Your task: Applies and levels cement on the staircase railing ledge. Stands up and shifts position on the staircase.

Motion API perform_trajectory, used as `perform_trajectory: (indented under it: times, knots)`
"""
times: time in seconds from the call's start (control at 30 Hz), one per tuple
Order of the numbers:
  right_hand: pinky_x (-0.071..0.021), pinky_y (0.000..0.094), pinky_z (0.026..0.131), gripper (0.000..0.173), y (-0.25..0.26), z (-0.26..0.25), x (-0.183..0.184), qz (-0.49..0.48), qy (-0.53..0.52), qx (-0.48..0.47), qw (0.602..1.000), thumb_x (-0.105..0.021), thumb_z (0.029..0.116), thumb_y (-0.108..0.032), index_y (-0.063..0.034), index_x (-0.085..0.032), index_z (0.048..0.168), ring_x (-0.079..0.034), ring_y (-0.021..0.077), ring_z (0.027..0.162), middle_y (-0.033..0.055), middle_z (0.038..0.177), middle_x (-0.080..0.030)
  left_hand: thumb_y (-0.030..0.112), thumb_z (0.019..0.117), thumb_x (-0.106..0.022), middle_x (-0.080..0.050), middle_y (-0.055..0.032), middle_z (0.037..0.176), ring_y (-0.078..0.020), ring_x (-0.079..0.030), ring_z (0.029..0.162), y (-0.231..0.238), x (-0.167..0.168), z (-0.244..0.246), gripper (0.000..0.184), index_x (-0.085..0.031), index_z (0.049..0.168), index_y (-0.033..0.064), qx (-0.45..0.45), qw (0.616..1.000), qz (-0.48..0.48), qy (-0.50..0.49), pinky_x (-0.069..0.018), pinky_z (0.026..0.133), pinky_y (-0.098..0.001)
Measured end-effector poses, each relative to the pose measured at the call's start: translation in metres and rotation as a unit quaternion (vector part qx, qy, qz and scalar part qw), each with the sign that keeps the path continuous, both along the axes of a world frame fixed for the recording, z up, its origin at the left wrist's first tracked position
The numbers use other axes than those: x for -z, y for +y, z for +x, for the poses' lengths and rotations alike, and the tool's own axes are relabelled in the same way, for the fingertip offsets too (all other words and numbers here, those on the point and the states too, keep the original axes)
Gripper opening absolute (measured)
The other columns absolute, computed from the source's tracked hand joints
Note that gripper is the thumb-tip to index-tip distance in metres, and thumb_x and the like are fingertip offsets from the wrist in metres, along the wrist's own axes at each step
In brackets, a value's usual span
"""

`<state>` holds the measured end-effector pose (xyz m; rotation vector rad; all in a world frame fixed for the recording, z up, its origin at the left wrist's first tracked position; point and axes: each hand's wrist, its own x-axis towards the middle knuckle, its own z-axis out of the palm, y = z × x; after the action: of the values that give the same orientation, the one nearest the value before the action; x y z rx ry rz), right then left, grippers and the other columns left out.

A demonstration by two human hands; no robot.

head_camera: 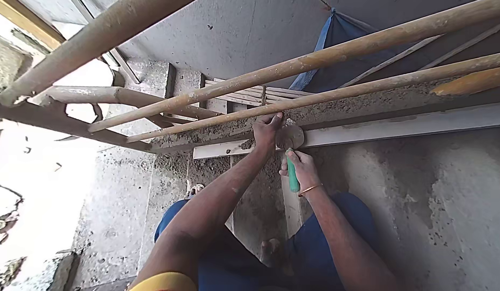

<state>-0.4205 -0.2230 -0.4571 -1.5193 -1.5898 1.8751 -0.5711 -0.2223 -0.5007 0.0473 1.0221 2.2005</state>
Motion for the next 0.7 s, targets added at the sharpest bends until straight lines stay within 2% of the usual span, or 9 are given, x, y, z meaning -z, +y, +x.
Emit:
perform_trajectory:
  times: [0.57, 0.7]
  knots:
    - [-0.0666, 0.0381, 0.063, 0.031, 0.001, 0.0002, -0.0014, 0.0, -0.007, -0.002, 1.0, -0.049, 0.1108, -0.019, 0.0086, -0.061, 0.111, -0.072, 0.0236, 0.066, 0.0161, 0.084, -0.068, 0.002, 0.0955, -0.069, -0.074, -0.013, 0.088, -0.0197, -0.073, 0.076, 0.0016, -0.0042, -0.0028, 0.009, -0.071, 0.099, -0.0053, -0.002, 0.999, -0.019, -0.029, -0.0631, 0.074, -0.035]
    - [-0.0665, 0.0376, 0.063, 0.031, 0.001, 0.0, -0.0008, 0.003, -0.005, -0.001, 1.0, -0.049, 0.1108, -0.019, 0.009, -0.062, 0.113, -0.072, 0.0232, 0.066, 0.0161, 0.084, -0.068, 0.0, 0.0944, -0.069, -0.074, -0.0157, 0.092, -0.0218, -0.073, 0.079, 0.0042, -0.0017, -0.0027, 0.009, -0.07, 0.1, -0.0065, -0.009, 0.999, -0.003, -0.042, -0.0632, 0.078, -0.0367]
